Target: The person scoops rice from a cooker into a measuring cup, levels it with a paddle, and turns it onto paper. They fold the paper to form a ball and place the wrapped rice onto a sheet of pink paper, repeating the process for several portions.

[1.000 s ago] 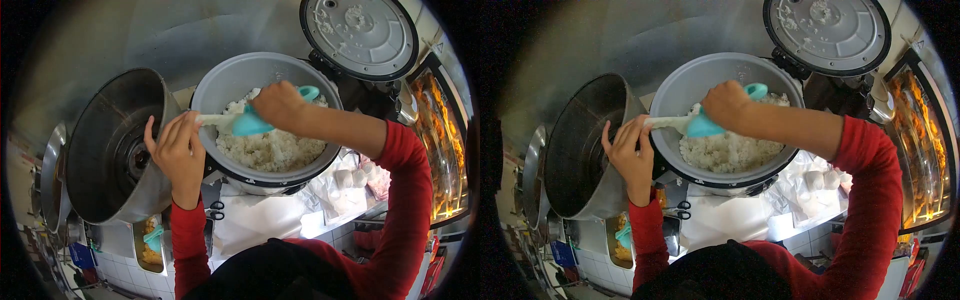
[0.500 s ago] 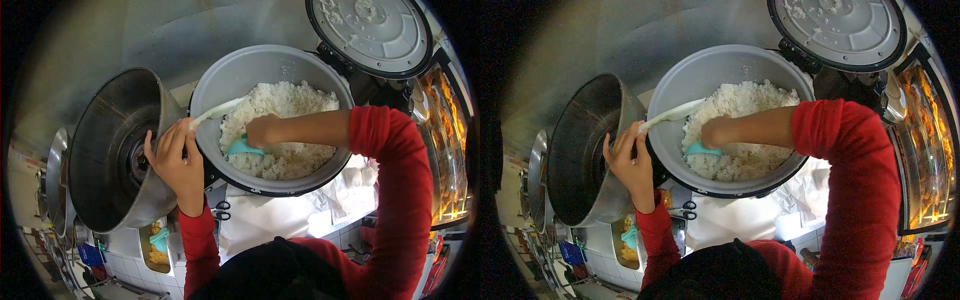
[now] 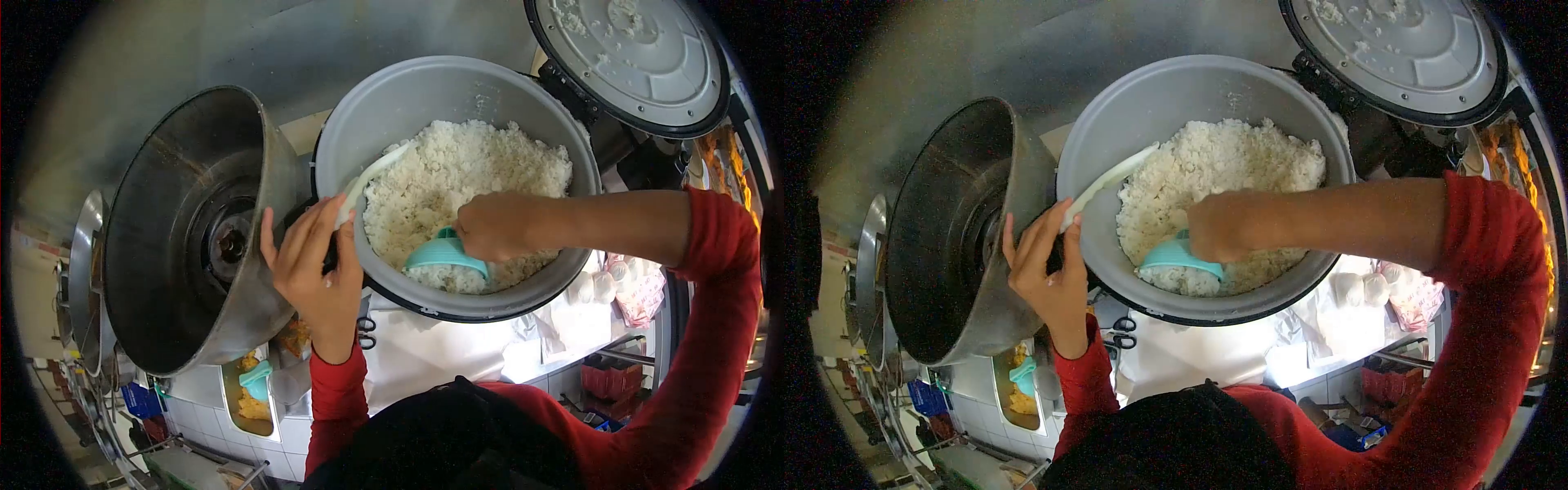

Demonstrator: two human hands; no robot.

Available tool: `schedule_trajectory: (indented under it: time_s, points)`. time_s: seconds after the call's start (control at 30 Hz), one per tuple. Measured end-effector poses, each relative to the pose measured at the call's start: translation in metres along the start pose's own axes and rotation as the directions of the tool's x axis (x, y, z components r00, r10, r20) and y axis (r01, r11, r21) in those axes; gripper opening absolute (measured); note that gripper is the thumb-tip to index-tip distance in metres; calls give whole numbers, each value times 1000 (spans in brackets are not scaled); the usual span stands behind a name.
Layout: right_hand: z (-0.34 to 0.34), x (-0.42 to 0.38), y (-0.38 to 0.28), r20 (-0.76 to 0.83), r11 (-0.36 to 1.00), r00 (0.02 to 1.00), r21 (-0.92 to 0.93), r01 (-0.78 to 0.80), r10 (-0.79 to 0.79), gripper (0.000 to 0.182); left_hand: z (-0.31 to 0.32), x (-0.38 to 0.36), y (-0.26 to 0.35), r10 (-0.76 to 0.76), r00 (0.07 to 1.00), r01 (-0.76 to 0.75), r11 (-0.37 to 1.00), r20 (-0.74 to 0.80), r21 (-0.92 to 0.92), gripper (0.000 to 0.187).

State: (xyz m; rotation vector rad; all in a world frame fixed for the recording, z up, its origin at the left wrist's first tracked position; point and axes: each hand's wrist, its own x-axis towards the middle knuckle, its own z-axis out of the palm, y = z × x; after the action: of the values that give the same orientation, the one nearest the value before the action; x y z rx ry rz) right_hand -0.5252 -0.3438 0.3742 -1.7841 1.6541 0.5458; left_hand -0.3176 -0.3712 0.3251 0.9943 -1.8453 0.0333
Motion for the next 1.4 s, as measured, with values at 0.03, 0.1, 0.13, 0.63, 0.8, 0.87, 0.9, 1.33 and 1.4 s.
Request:
schedule_trajectory:
  time_s: [0.03,0.1,0.13,0.63,0.8,0.87,0.9,1.33,1.4]
  points:
    - [4,4,-2,7,1000,1000,-3,6,-6,31,0,0,1,18,1000,-18,1000,-3,18,21]
    - [15,6,-6,-43,998,999,56,-20,23,30,-1,-1,0,41,999,-41,999,2,5,22]
    - [19,5,-7,-64,996,997,86,-33,39,30,-1,-1,1,50,999,-50,999,6,-2,22]
    - [31,-2,16,-157,970,963,-143,198,-220,42,-2,3,-4,131,991,-126,981,25,-146,17]
    - [-1,-39,53,213,605,975,767,-211,70,38,-13,10,1,115,978,-74,971,173,-228,17]
    - [-7,-47,62,296,262,955,920,-293,26,39,-14,14,6,139,959,-73,964,247,-257,21]
    - [-12,-50,66,315,186,948,936,-300,-52,43,-14,16,8,175,944,-97,958,281,-272,25]
    - [-15,-38,-17,-347,-312,914,910,274,-210,34,0,78,52,167,434,899,-13,885,-438,30]
    - [-16,-38,-18,-398,-77,873,916,393,-281,38,3,73,47,-2,551,834,38,834,-551,33]
